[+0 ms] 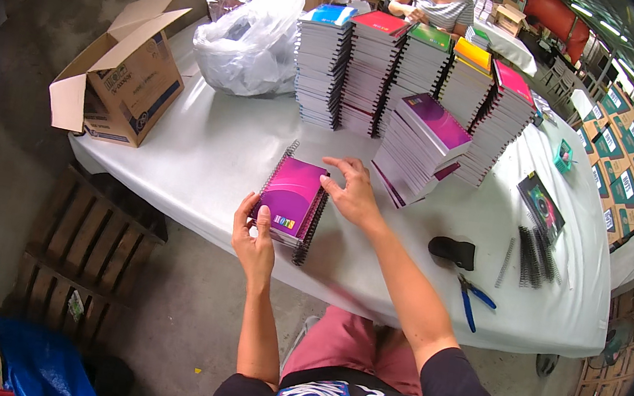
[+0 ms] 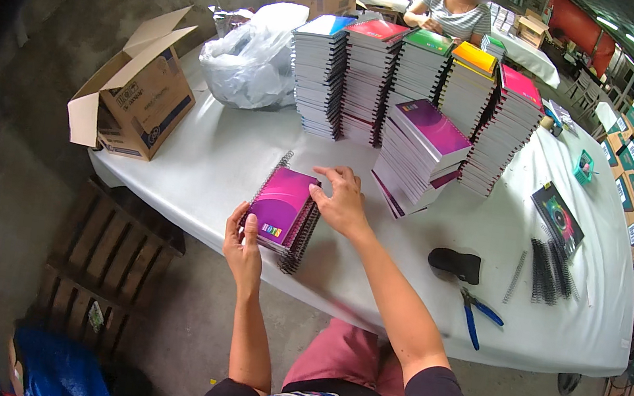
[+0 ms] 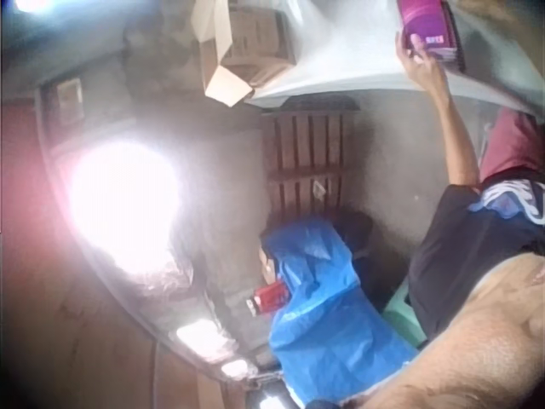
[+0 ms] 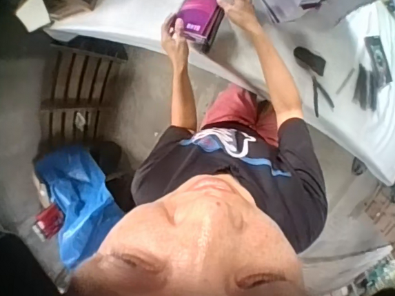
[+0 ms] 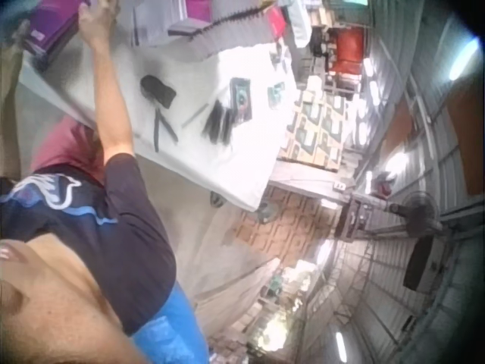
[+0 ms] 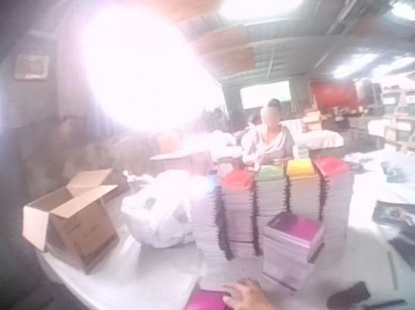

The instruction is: The person repeatedly picks up a purple notebook and a black spiral binding, inserts the spiral into the notebook's holes, and uses pliers to crimp the ends. The finished notebooks are stacked on the table. The person handles notebooks and spirals one at a time throughout the clip.

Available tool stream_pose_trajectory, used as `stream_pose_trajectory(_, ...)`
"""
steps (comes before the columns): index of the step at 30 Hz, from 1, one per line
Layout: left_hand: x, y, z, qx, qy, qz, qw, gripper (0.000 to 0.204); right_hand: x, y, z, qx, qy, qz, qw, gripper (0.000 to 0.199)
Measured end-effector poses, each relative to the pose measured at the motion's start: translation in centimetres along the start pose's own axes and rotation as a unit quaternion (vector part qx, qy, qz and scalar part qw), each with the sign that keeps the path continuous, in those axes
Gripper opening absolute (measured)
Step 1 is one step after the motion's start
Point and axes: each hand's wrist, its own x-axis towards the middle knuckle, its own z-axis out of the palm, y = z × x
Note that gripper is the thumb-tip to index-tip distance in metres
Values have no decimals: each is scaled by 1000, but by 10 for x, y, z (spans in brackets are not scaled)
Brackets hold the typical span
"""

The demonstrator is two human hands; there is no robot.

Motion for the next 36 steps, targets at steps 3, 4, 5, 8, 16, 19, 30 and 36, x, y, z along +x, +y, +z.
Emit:
stream_pose_trajectory(3, -1, 2, -4, -5, 5, 5, 1000, 37, -9, -17, -24, -17, 132, -108, 985, 39)
stream_pose_trajectory(4, -1, 4, -8, 14, 6, 21, 1000, 38, -7, -23, -45, -120, 200, -154, 960, 40)
stream_pose_trajectory(5, -1, 7, -12, 35, 8, 38, 999, 38, -3, -27, -70, -221, 264, -197, 918, 40)
stream_pose_trajectory(8, -6, 16, -19, 100, 29, 75, 992, 35, 21, -13, -155, -274, 354, -99, 889, 46)
stream_pose_trajectory(16, -18, 58, -8, 151, 76, 245, 955, 23, 52, 70, -236, 25, 74, 137, 988, 48)
stream_pose_trajectory(19, -27, 76, 1, 163, 51, 305, 937, 22, 62, 53, -239, -48, 60, 161, 984, 46)
stream_pose_trajectory(30, -1, 117, 225, 236, -207, 481, 819, 63, 45, 32, -213, -197, 161, 129, 958, 57)
stream_pose_trajectory(36, 31, 116, 267, 373, -396, 359, 758, 38, -49, 102, -274, -109, 194, 149, 963, 53)
